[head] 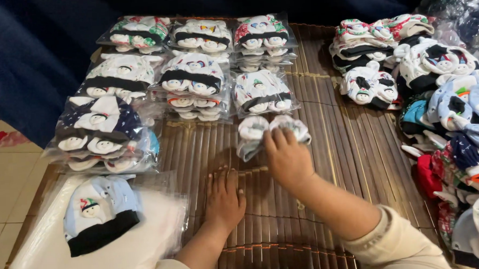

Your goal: Packaging baby hats and booties into clear plastic bags on a bamboo mat

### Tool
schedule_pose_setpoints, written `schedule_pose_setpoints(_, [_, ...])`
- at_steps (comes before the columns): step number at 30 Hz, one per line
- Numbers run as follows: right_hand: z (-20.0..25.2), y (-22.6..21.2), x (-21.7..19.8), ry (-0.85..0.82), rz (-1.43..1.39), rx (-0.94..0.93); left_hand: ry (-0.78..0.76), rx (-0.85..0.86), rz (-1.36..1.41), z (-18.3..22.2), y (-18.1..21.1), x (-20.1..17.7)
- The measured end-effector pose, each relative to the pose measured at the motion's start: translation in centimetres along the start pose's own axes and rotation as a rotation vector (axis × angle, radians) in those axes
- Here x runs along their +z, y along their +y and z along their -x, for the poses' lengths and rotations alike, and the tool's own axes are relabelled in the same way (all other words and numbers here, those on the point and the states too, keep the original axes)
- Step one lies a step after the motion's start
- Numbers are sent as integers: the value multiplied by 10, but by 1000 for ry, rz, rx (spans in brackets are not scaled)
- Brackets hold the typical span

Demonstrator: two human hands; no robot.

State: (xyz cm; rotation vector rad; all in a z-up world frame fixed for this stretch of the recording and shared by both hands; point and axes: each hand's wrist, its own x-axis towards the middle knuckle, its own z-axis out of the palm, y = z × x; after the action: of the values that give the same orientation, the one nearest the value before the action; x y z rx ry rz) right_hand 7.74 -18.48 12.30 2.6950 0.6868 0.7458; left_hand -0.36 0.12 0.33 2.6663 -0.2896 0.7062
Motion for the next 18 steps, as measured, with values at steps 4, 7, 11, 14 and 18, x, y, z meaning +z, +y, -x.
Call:
schedule_pose_setpoints(4, [60, -46, 43, 117, -60, -9, 213, 35, 0, 3, -6, 7])
schedule_pose_setpoints(7, [95, -60, 49, 0, -106, 4, 294, 97, 36, 2, -10, 6])
schedule_pose_setpoints(11, [120, -61, 41, -56, -183, -25, 266, 297, 66, -1, -5, -2])
schedule_pose_setpoints(14, [125, -55, 19, -11, -250, 21, 251, 392, 69, 1, -4, 7])
schedule_pose_setpoints(18, [130, -37, 14, -21, -149, 118, 242, 426, 60, 2, -2, 8])
